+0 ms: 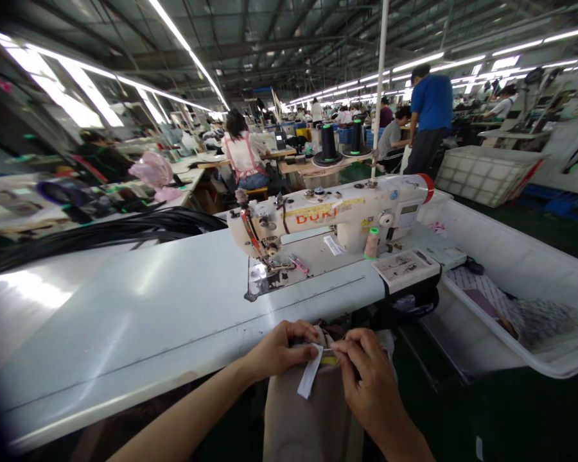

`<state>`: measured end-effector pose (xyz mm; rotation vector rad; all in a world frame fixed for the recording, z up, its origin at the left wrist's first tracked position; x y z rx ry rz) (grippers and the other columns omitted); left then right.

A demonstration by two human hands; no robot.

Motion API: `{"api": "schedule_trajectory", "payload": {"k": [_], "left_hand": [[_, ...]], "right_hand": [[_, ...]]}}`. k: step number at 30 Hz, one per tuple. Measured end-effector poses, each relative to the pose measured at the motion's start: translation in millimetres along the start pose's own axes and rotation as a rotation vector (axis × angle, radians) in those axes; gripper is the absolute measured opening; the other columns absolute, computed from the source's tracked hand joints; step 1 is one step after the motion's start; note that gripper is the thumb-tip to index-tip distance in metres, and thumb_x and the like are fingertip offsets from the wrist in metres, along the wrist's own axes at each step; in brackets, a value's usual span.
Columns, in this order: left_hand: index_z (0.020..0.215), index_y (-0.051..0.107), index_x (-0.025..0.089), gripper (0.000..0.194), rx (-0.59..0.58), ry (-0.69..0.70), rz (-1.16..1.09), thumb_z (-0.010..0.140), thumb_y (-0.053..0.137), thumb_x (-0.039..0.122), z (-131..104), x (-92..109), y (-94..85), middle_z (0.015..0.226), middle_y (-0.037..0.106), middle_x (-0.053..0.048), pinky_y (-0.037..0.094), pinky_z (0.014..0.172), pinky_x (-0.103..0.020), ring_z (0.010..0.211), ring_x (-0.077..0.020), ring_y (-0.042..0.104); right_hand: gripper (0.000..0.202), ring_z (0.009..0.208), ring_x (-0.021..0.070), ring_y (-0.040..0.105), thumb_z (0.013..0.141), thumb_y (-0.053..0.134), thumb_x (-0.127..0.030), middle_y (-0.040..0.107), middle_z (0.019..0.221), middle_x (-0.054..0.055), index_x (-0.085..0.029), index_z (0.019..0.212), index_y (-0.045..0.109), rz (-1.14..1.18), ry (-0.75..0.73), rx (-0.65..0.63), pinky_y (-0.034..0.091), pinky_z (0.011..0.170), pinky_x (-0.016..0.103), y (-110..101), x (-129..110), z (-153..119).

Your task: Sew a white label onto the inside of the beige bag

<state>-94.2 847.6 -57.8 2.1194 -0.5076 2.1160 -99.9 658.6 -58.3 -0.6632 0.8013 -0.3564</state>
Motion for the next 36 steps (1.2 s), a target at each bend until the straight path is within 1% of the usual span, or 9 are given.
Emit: {"api": "schedule_trajectory", "payload": {"k": [5, 13, 18, 28, 36], "left_hand": [[0.08, 0.072, 0.015, 0.012, -0.017, 0.008, -0.007, 0.075, 0.069, 0.025, -0.1, 1.8, 0.4, 0.088, 0.069, -0.004, 0.047, 0.085, -0.028, 0.086, -0.0179, 0.061], [0.08, 0.072, 0.014, 0.01, -0.016, 0.016, -0.028, 0.075, 0.07, 0.023, 0.4, -0.4, 0.1, 0.088, 0.069, -0.004, 0.046, 0.082, -0.026, 0.085, -0.0167, 0.061], [0.081, 0.072, 0.014, 0.011, -0.019, 0.028, -0.022, 0.076, 0.069, 0.023, 0.1, 0.9, 0.3, 0.089, 0.069, -0.004, 0.046, 0.083, -0.026, 0.086, -0.0168, 0.061], [0.081, 0.072, 0.014, 0.012, -0.018, 0.011, -0.016, 0.075, 0.07, 0.024, 0.2, -1.0, 0.9, 0.089, 0.07, -0.004, 0.046, 0.083, -0.025, 0.087, -0.0167, 0.061], [0.081, 0.072, 0.014, 0.009, -0.017, 0.023, -0.039, 0.075, 0.07, 0.02, 0.4, -2.5, 0.8, 0.088, 0.069, -0.003, 0.046, 0.082, -0.025, 0.085, -0.0159, 0.061]], "right_hand": [[0.015, 0.086, 0.0172, 0.054, 0.088, 0.05, -0.014, 0.052, 0.09, 0.006, -0.021, 0.096, 0.061, 0.027, -0.003, -0.001, 0.048, 0.075, 0.031, 1.1, -1.2, 0.9], [0.015, 0.088, 0.0172, 0.054, 0.088, 0.05, -0.013, 0.052, 0.091, 0.006, -0.021, 0.097, 0.06, 0.018, -0.004, 0.01, 0.047, 0.076, 0.031, -0.7, -1.3, -0.6], [0.015, 0.088, 0.0175, 0.053, 0.088, 0.05, -0.014, 0.051, 0.091, 0.006, -0.021, 0.097, 0.059, 0.043, 0.011, -0.007, 0.047, 0.077, 0.031, 1.2, -1.2, -0.6], [0.015, 0.089, 0.0167, 0.052, 0.089, 0.05, -0.013, 0.05, 0.092, 0.005, -0.022, 0.097, 0.059, 0.07, 0.025, 0.007, 0.046, 0.077, 0.031, 1.6, 1.4, -1.8], [0.015, 0.088, 0.0163, 0.052, 0.089, 0.05, -0.012, 0.05, 0.092, 0.005, -0.021, 0.098, 0.059, 0.115, 0.022, 0.01, 0.046, 0.077, 0.031, 2.5, -2.2, -0.9]]}}
Point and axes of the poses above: each hand's wrist, its own z-axis towards the middle knuckle, its own y-axis out of the palm, x = y × z, the point moved 3 cm from there along z, towards the middle knuckle
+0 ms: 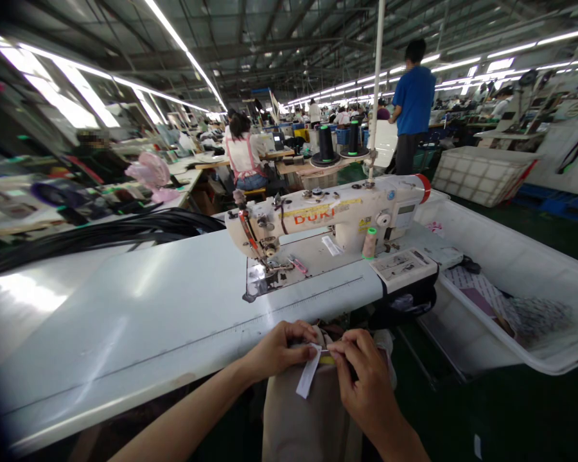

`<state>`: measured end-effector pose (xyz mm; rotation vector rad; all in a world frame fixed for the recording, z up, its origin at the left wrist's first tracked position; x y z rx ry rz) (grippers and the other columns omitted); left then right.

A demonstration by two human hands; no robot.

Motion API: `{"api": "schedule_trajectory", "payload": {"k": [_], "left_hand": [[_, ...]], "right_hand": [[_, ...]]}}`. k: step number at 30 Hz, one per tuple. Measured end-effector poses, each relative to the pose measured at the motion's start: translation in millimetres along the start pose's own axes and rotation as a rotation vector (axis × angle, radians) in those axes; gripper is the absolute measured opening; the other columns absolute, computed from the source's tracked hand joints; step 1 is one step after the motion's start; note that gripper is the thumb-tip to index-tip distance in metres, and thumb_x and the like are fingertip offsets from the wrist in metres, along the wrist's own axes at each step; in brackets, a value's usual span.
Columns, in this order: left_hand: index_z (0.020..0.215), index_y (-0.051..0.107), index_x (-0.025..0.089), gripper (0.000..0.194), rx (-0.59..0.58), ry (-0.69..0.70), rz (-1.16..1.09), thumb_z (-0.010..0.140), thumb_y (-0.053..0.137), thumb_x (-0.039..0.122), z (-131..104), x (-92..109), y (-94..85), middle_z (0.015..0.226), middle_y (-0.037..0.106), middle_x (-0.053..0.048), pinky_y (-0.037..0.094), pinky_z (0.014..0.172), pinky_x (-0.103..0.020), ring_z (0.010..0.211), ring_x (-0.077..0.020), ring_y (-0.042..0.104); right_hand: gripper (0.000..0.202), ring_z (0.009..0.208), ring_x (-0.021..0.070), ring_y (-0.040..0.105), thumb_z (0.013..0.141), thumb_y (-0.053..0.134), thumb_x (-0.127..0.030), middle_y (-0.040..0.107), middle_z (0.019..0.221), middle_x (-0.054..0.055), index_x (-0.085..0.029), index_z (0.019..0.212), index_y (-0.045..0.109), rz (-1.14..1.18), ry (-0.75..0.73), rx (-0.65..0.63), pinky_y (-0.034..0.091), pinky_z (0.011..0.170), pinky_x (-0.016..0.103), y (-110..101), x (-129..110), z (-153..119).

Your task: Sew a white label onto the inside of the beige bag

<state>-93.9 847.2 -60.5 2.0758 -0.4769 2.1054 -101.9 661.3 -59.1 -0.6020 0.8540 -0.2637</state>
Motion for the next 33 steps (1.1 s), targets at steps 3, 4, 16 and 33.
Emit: {"api": "schedule_trajectory", "payload": {"k": [3, 4, 16, 33], "left_hand": [[0.081, 0.072, 0.014, 0.009, -0.006, -0.001, 0.006, 0.075, 0.069, 0.02, 0.0, 0.4, 0.1, 0.087, 0.069, -0.003, 0.046, 0.082, -0.025, 0.085, -0.0157, 0.061], [0.081, 0.072, 0.014, 0.009, -0.007, -0.001, 0.006, 0.075, 0.069, 0.02, 0.1, 0.7, 0.2, 0.087, 0.07, -0.003, 0.046, 0.083, -0.024, 0.085, -0.0157, 0.061], [0.082, 0.073, 0.014, 0.01, -0.021, 0.004, 0.045, 0.076, 0.068, 0.021, 1.7, 2.5, 2.0, 0.088, 0.068, -0.004, 0.047, 0.082, -0.027, 0.084, -0.0169, 0.061], [0.078, 0.072, 0.013, 0.011, -0.003, -0.018, 0.009, 0.075, 0.069, 0.023, 0.4, 1.8, 1.5, 0.086, 0.068, -0.005, 0.046, 0.08, -0.027, 0.083, -0.017, 0.06]], "right_hand": [[0.016, 0.089, 0.0161, 0.052, 0.089, 0.05, -0.011, 0.05, 0.092, 0.005, -0.021, 0.097, 0.059, 0.014, 0.001, -0.023, 0.046, 0.077, 0.031, -0.3, 0.1, -0.1], [0.016, 0.089, 0.0162, 0.052, 0.089, 0.05, -0.011, 0.049, 0.092, 0.005, -0.021, 0.097, 0.059, 0.019, 0.0, -0.034, 0.046, 0.078, 0.031, -0.2, 0.6, -0.2], [0.035, 0.09, 0.0148, 0.049, 0.083, 0.048, 0.005, 0.047, 0.093, 0.004, -0.022, 0.103, 0.059, -0.02, -0.185, -0.082, 0.045, 0.076, 0.028, -6.0, 5.3, 3.3], [0.025, 0.086, 0.0136, 0.052, 0.087, 0.05, -0.003, 0.049, 0.09, 0.004, -0.023, 0.096, 0.061, 0.049, -0.144, -0.11, 0.046, 0.073, 0.027, -8.0, 0.6, 3.6]]}}
Point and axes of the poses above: each hand's wrist, its own z-axis towards the middle knuckle, its own y-axis out of the palm, x = y × z, the point moved 3 cm from there along z, towards the middle knuckle
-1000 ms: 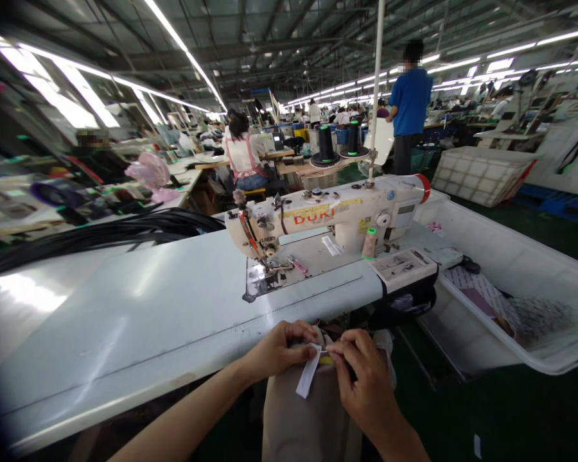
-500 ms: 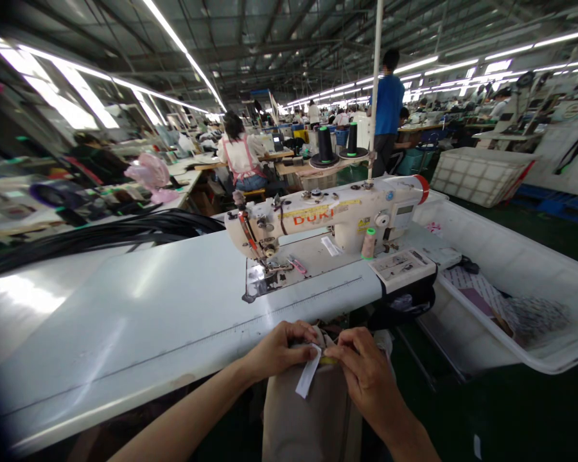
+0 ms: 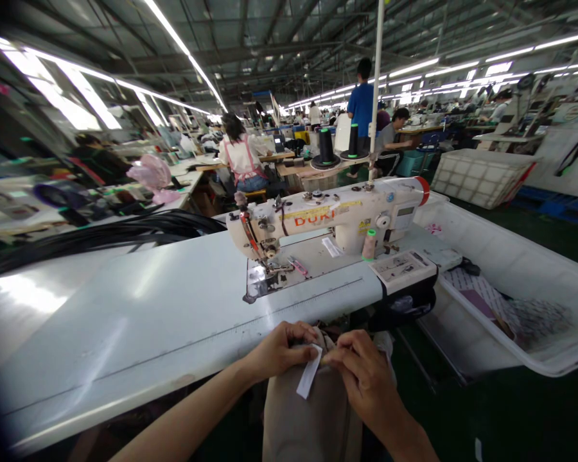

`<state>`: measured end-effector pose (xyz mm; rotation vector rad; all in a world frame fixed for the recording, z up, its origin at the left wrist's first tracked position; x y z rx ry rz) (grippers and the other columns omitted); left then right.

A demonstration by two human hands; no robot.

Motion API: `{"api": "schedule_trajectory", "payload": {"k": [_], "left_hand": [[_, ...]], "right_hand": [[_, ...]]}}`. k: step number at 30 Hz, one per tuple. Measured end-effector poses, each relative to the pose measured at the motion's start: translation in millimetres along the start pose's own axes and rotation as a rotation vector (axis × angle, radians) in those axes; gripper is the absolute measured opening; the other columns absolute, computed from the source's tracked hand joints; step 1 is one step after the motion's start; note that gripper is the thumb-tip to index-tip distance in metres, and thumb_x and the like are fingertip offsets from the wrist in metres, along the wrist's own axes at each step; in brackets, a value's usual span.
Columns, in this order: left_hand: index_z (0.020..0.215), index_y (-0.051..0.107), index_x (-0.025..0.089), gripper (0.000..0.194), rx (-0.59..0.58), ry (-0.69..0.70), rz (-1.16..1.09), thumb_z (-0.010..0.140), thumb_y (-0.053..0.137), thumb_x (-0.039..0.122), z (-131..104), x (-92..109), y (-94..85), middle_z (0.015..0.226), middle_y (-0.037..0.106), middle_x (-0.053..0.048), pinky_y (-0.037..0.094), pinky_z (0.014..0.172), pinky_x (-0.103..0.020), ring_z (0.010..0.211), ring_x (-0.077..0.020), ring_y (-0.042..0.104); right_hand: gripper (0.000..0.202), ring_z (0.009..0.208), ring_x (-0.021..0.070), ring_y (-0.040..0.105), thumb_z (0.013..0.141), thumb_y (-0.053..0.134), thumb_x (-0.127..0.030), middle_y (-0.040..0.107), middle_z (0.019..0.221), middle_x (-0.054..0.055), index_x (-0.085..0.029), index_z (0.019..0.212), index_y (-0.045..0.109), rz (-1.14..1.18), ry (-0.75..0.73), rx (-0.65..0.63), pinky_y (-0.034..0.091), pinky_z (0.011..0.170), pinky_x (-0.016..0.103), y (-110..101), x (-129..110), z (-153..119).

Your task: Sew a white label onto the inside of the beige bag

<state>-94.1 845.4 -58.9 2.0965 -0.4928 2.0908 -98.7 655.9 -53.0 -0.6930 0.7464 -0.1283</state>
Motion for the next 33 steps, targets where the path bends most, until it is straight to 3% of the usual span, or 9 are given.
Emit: {"api": "schedule_trajectory", "payload": {"k": [9, 16, 18, 22, 25, 27, 30, 33], "left_hand": [[0.077, 0.072, 0.014, 0.01, 0.007, -0.011, -0.005, 0.073, 0.07, 0.022, -0.1, 2.7, 0.8, 0.085, 0.068, -0.004, 0.046, 0.082, -0.028, 0.083, -0.0171, 0.06], [0.076, 0.073, 0.014, 0.009, 0.035, -0.027, -0.03, 0.071, 0.071, 0.021, -1.1, 3.7, 0.4, 0.087, 0.069, -0.004, 0.046, 0.084, -0.028, 0.086, -0.018, 0.061], [0.076, 0.073, 0.014, 0.009, 0.037, -0.03, -0.029, 0.071, 0.071, 0.021, -0.6, 4.2, 0.3, 0.087, 0.069, -0.005, 0.046, 0.083, -0.028, 0.085, -0.018, 0.061], [0.078, 0.073, 0.014, 0.01, 0.023, -0.019, -0.013, 0.072, 0.07, 0.021, -0.3, 4.8, -0.1, 0.088, 0.069, -0.005, 0.046, 0.083, -0.029, 0.086, -0.0183, 0.061], [0.08, 0.073, 0.014, 0.013, 0.031, -0.01, -0.005, 0.071, 0.071, 0.023, -1.9, 2.0, -1.4, 0.089, 0.07, -0.005, 0.046, 0.084, -0.029, 0.087, -0.0184, 0.061], [0.081, 0.072, 0.014, 0.016, 0.044, -0.016, 0.004, 0.07, 0.073, 0.026, -3.3, -0.9, -2.3, 0.09, 0.07, -0.005, 0.047, 0.084, -0.029, 0.087, -0.0186, 0.062], [0.079, 0.071, 0.014, 0.017, 0.057, -0.029, 0.02, 0.071, 0.073, 0.03, -4.0, -3.8, -2.8, 0.091, 0.07, -0.005, 0.047, 0.084, -0.029, 0.089, -0.0189, 0.061], [0.077, 0.071, 0.014, 0.017, 0.057, -0.026, 0.043, 0.072, 0.072, 0.03, -2.6, -4.1, -2.5, 0.091, 0.07, -0.005, 0.047, 0.083, -0.028, 0.088, -0.0192, 0.061]], "right_hand": [[0.029, 0.085, 0.0157, 0.052, 0.085, 0.05, -0.002, 0.049, 0.092, 0.005, -0.022, 0.105, 0.059, -0.109, -0.022, 0.092, 0.046, 0.073, 0.031, -0.2, -1.1, -0.8], [0.028, 0.091, 0.0196, 0.05, 0.084, 0.046, 0.0, 0.05, 0.093, 0.007, -0.021, 0.097, 0.059, -0.2, -0.039, -0.085, 0.045, 0.077, 0.036, -7.1, -3.8, 6.2], [0.025, 0.091, 0.0194, 0.049, 0.085, 0.045, -0.002, 0.049, 0.094, 0.007, -0.021, 0.094, 0.059, -0.146, -0.002, -0.123, 0.045, 0.076, 0.035, -9.4, -4.6, 9.4], [0.022, 0.091, 0.0181, 0.052, 0.088, 0.045, -0.009, 0.051, 0.093, 0.006, -0.022, 0.094, 0.062, -0.014, 0.076, -0.073, 0.046, 0.077, 0.034, -10.1, -4.1, 13.7], [0.013, 0.088, 0.0162, 0.057, 0.089, 0.051, -0.018, 0.059, 0.09, 0.004, -0.021, 0.087, 0.063, 0.207, 0.277, -0.08, 0.047, 0.078, 0.031, -12.8, 8.9, 12.1], [0.007, 0.072, 0.0117, 0.059, 0.086, 0.059, -0.026, 0.064, 0.078, 0.001, -0.021, 0.088, 0.063, 0.498, 0.53, 0.059, 0.049, 0.065, 0.023, -20.5, 29.0, 8.1], [0.018, 0.056, 0.0082, 0.058, 0.075, 0.072, -0.026, 0.064, 0.067, -0.002, -0.019, 0.089, 0.062, 1.074, 0.847, 0.413, 0.046, 0.043, 0.015, -29.1, 66.5, 0.7], [0.022, 0.061, 0.0069, 0.063, 0.068, 0.076, -0.017, 0.064, 0.068, -0.005, -0.018, 0.084, 0.062, 1.304, 0.942, 0.569, 0.058, 0.056, 0.016, -28.7, 97.4, -0.2]]}}
Point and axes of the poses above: each hand's wrist, its own z-axis towards the middle knuckle, its own y-axis out of the palm, x = y × z, the point moved 3 cm from there along z, towards the middle knuckle
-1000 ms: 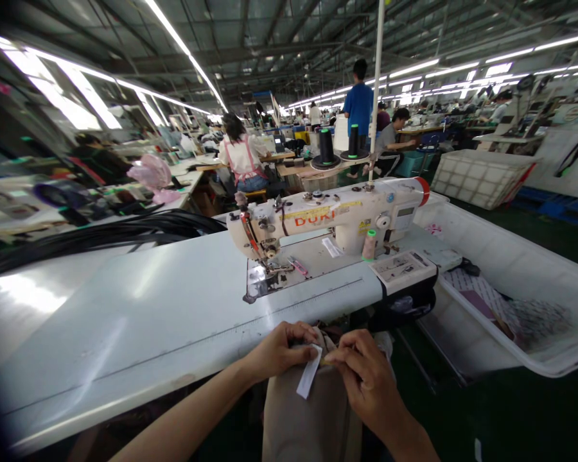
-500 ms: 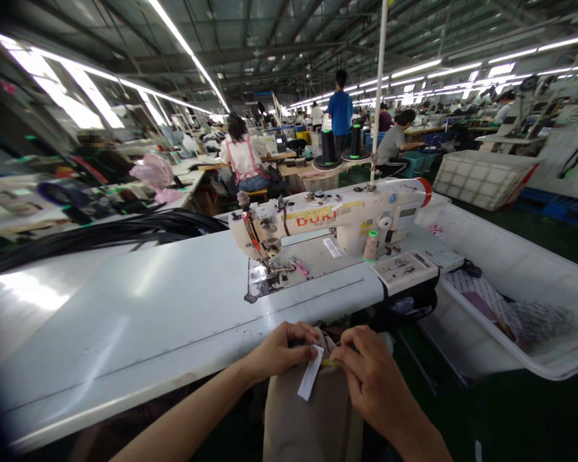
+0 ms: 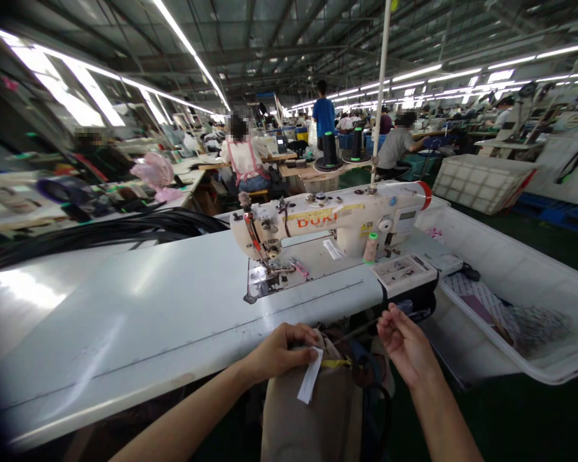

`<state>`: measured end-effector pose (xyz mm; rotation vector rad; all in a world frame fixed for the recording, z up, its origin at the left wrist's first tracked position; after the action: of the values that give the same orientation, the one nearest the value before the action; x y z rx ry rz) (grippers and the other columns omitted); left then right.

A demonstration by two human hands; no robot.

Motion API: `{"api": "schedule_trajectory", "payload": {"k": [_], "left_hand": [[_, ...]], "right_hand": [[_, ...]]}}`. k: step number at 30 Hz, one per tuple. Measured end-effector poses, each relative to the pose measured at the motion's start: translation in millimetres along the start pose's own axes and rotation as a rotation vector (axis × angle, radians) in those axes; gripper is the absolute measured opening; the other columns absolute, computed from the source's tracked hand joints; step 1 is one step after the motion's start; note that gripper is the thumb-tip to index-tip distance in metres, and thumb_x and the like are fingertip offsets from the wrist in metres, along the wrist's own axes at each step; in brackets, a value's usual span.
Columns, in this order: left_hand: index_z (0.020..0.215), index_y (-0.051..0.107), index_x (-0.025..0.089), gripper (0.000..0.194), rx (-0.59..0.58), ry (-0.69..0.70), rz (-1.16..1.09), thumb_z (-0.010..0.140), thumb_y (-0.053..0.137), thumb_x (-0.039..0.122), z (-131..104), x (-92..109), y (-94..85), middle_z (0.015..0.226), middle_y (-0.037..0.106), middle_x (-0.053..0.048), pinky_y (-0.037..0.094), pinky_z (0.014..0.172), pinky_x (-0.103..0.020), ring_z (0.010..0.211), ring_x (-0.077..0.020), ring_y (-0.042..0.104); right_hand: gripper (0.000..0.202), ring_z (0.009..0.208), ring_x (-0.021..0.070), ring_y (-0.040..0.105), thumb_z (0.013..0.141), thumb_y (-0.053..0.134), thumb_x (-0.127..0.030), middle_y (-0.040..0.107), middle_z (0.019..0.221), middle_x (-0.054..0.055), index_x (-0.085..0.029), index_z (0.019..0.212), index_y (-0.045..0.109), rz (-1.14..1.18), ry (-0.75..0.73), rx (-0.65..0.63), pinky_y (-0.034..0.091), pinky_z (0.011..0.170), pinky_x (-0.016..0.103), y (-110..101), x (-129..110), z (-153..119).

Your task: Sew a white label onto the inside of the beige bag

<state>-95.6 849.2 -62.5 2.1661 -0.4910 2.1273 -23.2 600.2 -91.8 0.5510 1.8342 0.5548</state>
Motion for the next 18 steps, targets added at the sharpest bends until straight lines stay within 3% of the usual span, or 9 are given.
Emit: {"api": "schedule_trajectory", "payload": {"k": [4, 12, 16, 18], "left_hand": [[0.077, 0.071, 0.014, 0.017, -0.008, 0.016, 0.029, 0.072, 0.072, 0.031, 1.8, 0.4, 0.4, 0.09, 0.07, -0.005, 0.047, 0.082, -0.028, 0.088, -0.0191, 0.061], [0.077, 0.071, 0.013, 0.017, -0.019, 0.027, 0.022, 0.071, 0.072, 0.029, 0.8, 2.6, 0.0, 0.089, 0.069, -0.007, 0.049, 0.079, -0.029, 0.085, -0.0194, 0.062], [0.082, 0.071, 0.014, 0.017, 0.012, 0.072, 0.094, 0.072, 0.071, 0.027, -2.5, 6.9, -1.9, 0.097, 0.069, -0.008, 0.047, 0.088, -0.03, 0.095, -0.0214, 0.062], [0.087, 0.069, 0.014, 0.016, 0.004, 0.06, 0.092, 0.074, 0.069, 0.024, -4.2, 7.9, -2.3, 0.099, 0.07, -0.008, 0.047, 0.088, -0.03, 0.096, -0.0214, 0.062]], "right_hand": [[0.014, 0.058, 0.0051, 0.063, 0.072, 0.069, -0.008, 0.059, 0.061, -0.008, -0.018, 0.078, 0.061, 0.079, 0.012, 0.041, 0.061, 0.078, 0.024, -6.1, 8.9, 20.6], [0.016, 0.056, 0.0053, 0.061, 0.071, 0.073, -0.015, 0.06, 0.059, -0.009, -0.018, 0.079, 0.059, 0.04, -0.089, 0.052, 0.06, 0.085, 0.033, 2.8, 21.4, 20.7], [0.025, 0.063, 0.0114, 0.064, 0.073, 0.074, -0.028, 0.066, 0.065, -0.003, -0.017, 0.089, 0.06, -0.183, -0.141, -0.017, 0.06, 0.075, 0.033, 23.5, 18.4, -7.9], [0.021, 0.074, 0.0165, 0.066, 0.08, 0.066, -0.032, 0.069, 0.077, 0.003, -0.018, 0.094, 0.06, -0.53, -0.206, -0.17, 0.058, 0.074, 0.034, 42.4, 15.0, -26.0]]}}
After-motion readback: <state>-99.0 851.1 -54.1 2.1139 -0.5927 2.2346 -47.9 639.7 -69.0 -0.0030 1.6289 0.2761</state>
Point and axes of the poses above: each hand's wrist, its own z-axis towards the middle knuckle, its own y-axis out of the palm, x = y × z, the point moved 3 cm from there along z, towards the middle knuckle
